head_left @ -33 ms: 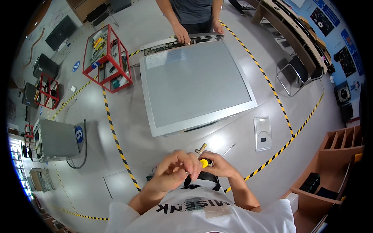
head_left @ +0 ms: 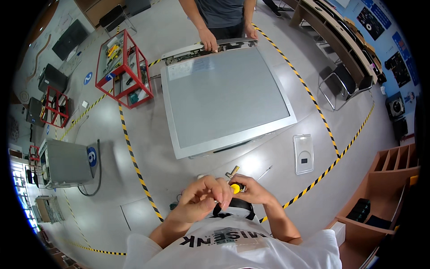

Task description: The person removes and replaces screws from the metal panels of a washing machine using a screwdriver by hand, while another person assists by providing screws and helping to lift a panel.

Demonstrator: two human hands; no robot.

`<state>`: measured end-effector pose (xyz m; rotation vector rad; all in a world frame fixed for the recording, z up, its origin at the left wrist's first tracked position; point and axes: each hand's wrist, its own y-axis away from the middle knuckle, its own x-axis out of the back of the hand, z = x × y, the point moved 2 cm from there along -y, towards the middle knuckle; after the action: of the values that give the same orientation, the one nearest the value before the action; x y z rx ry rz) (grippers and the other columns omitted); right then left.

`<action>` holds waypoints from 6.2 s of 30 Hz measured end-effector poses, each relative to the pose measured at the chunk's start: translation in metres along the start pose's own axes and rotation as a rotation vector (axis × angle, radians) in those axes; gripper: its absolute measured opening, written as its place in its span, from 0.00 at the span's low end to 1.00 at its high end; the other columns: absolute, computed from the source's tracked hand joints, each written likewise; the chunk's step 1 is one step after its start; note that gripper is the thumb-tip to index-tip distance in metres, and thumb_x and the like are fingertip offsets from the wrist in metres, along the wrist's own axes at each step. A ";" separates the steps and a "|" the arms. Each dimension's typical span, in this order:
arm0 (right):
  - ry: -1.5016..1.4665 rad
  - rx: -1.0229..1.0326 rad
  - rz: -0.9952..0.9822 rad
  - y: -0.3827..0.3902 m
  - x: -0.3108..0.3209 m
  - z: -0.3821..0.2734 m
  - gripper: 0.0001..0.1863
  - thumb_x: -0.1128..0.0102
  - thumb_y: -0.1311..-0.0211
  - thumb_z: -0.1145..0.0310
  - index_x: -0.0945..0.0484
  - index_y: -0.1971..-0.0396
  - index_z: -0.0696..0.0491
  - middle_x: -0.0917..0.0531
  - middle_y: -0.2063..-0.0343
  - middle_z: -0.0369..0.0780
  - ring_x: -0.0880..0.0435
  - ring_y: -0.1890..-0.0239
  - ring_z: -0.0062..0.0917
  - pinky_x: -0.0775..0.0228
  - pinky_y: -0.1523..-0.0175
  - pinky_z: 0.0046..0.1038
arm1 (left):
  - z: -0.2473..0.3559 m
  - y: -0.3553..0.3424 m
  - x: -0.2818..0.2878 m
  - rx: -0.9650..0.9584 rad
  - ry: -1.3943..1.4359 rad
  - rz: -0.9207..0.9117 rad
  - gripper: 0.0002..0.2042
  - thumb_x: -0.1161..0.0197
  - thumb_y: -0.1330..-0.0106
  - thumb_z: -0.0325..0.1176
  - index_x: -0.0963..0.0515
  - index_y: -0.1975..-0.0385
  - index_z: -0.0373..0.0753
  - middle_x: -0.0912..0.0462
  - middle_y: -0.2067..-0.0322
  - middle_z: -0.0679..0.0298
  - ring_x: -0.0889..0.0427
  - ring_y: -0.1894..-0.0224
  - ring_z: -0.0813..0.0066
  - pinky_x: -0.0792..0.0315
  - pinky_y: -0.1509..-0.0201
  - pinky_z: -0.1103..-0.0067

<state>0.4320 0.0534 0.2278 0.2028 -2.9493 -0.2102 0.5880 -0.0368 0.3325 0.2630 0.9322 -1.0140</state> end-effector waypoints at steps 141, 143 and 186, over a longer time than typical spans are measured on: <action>-0.095 -0.288 0.673 -0.569 -0.146 -0.122 0.15 0.37 0.55 0.80 0.27 0.65 0.56 0.24 0.68 0.40 0.25 0.64 0.32 0.33 0.59 0.29 | 0.441 -0.227 0.414 0.739 0.200 -0.303 0.10 0.36 0.40 0.38 0.27 0.71 0.40 0.27 0.73 0.64 0.29 0.71 0.76 0.40 0.62 0.76; -0.076 -0.277 0.677 -0.570 -0.147 -0.121 0.15 0.36 0.55 0.79 0.27 0.65 0.56 0.24 0.68 0.40 0.24 0.64 0.32 0.33 0.59 0.29 | 0.442 -0.229 0.412 0.720 0.107 -0.315 0.12 0.37 0.40 0.43 0.29 0.73 0.43 0.26 0.77 0.67 0.28 0.76 0.77 0.39 0.65 0.77; -0.109 -0.243 0.716 -0.563 -0.150 -0.117 0.14 0.36 0.49 0.73 0.27 0.63 0.57 0.24 0.68 0.43 0.23 0.64 0.35 0.32 0.59 0.30 | 0.430 -0.234 0.401 0.659 -0.003 -0.375 0.14 0.36 0.40 0.45 0.32 0.77 0.46 0.28 0.82 0.68 0.30 0.81 0.78 0.37 0.67 0.75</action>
<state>0.6695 -0.4917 0.2311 -0.8993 -2.8410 -0.4700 0.7094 -0.6575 0.3343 0.6508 0.6274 -1.6583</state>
